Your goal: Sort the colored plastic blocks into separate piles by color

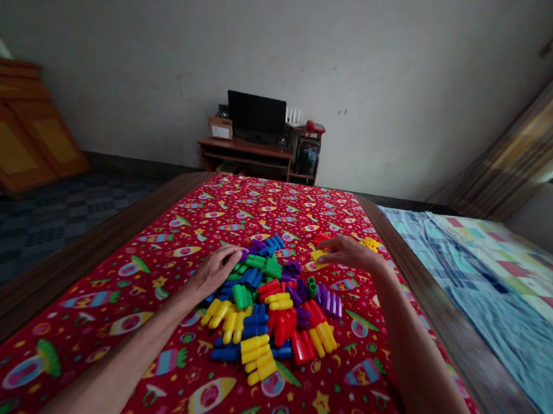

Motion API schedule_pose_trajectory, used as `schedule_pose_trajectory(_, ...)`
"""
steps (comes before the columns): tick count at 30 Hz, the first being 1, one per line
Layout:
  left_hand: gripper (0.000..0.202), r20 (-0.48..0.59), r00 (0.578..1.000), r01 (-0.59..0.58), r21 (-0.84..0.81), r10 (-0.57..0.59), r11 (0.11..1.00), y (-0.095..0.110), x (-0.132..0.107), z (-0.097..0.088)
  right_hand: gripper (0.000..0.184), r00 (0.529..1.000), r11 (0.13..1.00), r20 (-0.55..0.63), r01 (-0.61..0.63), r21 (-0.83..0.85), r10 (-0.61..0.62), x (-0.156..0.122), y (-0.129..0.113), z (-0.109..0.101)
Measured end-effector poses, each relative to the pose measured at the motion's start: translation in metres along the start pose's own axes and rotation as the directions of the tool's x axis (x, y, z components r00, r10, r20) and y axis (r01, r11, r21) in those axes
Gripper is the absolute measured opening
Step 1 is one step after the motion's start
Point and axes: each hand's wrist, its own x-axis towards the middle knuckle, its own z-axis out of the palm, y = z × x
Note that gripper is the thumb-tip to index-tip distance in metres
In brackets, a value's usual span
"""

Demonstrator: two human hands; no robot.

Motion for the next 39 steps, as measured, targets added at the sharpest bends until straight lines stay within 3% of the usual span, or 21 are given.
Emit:
schedule_pose_trajectory(2, 0.053, 0.011, 1.000, 0.008, 0.004, -0.008, 1.000, 0.001, 0.000, -0.001, 0.037, 0.979, 0.997, -0.193, -0.073, -0.030, 0.066, -0.003, 0.015, -0.007)
schedule_pose_trajectory(3, 0.053, 0.018, 1.000, 0.015, 0.006, -0.015, 1.000, 0.002, 0.000, -0.001, 0.037, 0.945, 0.990, -0.307, -0.131, -0.051, 0.109, -0.005, 0.023, -0.009)
schedule_pose_trajectory(5, 0.052, 0.034, 0.999, 0.027, 0.007, -0.027, 1.000, 0.003, 0.000, -0.002, 0.038, 0.822, 0.958, -0.535, -0.275, -0.076, 0.194, -0.009, 0.041, -0.012)
schedule_pose_trajectory(7, 0.051, 0.043, 0.998, 0.035, 0.003, -0.035, 0.999, 0.004, 0.000, -0.002, 0.040, 0.683, 0.910, -0.685, -0.409, -0.068, 0.255, -0.015, 0.059, -0.012)
schedule_pose_trajectory(9, 0.050, 0.052, 0.998, 0.037, -0.005, -0.037, 0.999, 0.004, 0.000, -0.003, 0.042, 0.624, 0.872, -0.721, -0.486, -0.056, 0.302, -0.020, 0.075, -0.009)
schedule_pose_trajectory(14, 0.050, 0.047, 0.998, 0.036, -0.006, -0.036, 0.999, 0.001, 0.000, -0.002, 0.044, 0.716, 0.874, -0.597, -0.483, -0.050, 0.362, -0.028, 0.097, 0.002)
schedule_pose_trajectory(16, 0.050, 0.045, 0.998, 0.039, -0.003, -0.039, 0.999, 0.000, 0.000, -0.002, 0.042, 0.728, 0.863, -0.564, -0.502, -0.052, 0.390, -0.029, 0.101, 0.004)
schedule_pose_trajectory(20, 0.051, 0.043, 0.998, 0.049, 0.003, -0.049, 0.999, 0.001, 0.000, -0.002, 0.042, 0.705, 0.828, -0.572, -0.556, -0.076, 0.421, -0.024, 0.103, 0.006)
schedule_pose_trajectory(23, 0.050, 0.049, 0.998, 0.050, 0.004, -0.050, 0.999, 0.002, 0.000, -0.003, 0.043, 0.666, 0.812, -0.640, -0.574, -0.111, 0.383, -0.017, 0.095, 0.007)
schedule_pose_trajectory(26, 0.049, 0.048, 0.998, 0.046, 0.006, -0.046, 0.999, 0.002, 0.000, -0.003, 0.042, 0.645, 0.773, -0.637, -0.623, -0.118, 0.423, -0.010, 0.083, 0.008)
schedule_pose_trajectory(31, 0.051, 0.050, 0.998, 0.041, 0.003, -0.041, 0.999, 0.002, 0.000, -0.003, 0.039, 0.681, 0.768, -0.547, -0.632, -0.103, 0.487, -0.011, 0.080, 0.009)
schedule_pose_trajectory(36, 0.052, 0.055, 0.998, 0.039, 0.020, -0.040, 0.999, 0.002, 0.000, -0.002, 0.039, 0.675, 0.810, -0.617, -0.578, -0.102, 0.404, -0.010, 0.079, 0.008)
schedule_pose_trajectory(39, 0.052, 0.050, 0.998, 0.046, 0.031, -0.047, 0.998, 0.002, 0.000, -0.002, 0.037, 0.683, 0.863, -0.657, -0.495, -0.097, 0.318, -0.004, 0.061, 0.002)
